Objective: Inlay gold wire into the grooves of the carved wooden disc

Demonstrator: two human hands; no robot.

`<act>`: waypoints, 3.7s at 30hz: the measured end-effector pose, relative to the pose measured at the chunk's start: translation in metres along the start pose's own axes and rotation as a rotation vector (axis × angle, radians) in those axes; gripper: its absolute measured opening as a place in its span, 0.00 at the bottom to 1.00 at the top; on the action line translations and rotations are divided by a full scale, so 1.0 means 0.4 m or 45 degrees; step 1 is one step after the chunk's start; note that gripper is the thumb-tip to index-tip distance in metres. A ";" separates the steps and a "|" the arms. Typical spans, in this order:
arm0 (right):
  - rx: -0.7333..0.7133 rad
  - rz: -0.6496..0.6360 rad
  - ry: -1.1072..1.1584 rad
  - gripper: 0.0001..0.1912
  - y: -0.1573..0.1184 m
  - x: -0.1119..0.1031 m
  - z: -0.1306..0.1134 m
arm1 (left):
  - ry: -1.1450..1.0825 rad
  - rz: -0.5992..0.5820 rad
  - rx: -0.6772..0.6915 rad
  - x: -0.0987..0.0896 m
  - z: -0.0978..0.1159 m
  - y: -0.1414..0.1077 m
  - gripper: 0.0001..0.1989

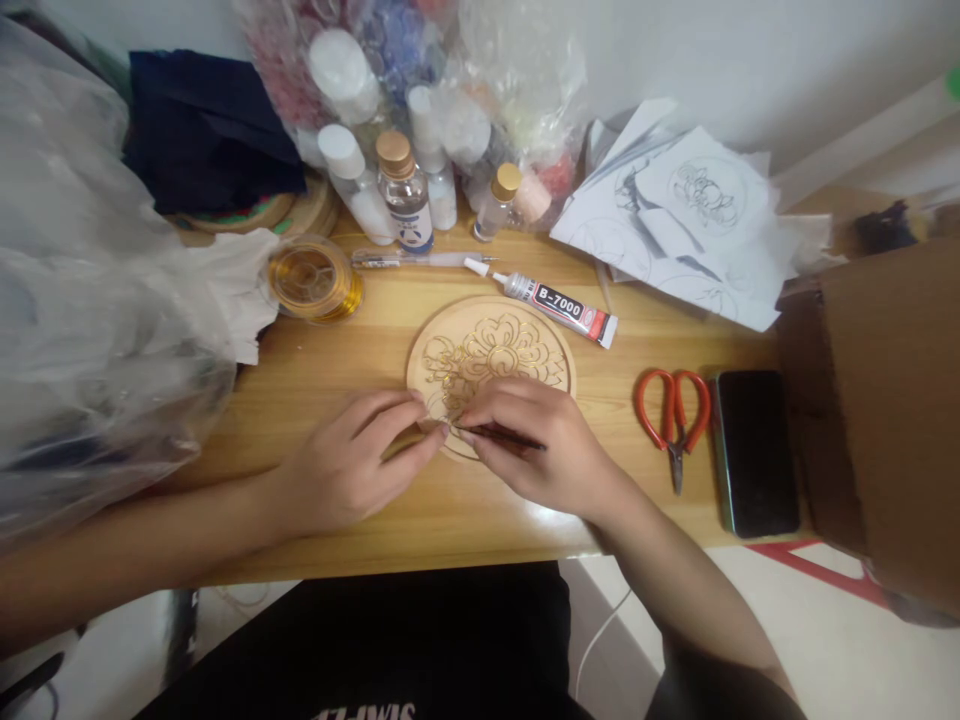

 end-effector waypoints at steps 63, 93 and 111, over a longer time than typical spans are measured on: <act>-0.014 0.049 -0.096 0.06 -0.003 -0.013 -0.001 | -0.022 0.015 -0.006 -0.004 -0.002 0.004 0.09; -0.021 0.027 -0.106 0.07 -0.006 -0.011 0.000 | -0.074 -0.021 -0.008 0.000 -0.005 0.003 0.12; -0.011 0.036 -0.104 0.07 -0.006 -0.012 0.001 | -0.120 -0.167 0.006 0.017 -0.004 0.002 0.16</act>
Point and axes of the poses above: each hand's wrist, its own y-axis towards the middle knuckle, its own x-axis out of the palm, z = x × y, the point moved 10 cm from there along y, towards the middle knuckle
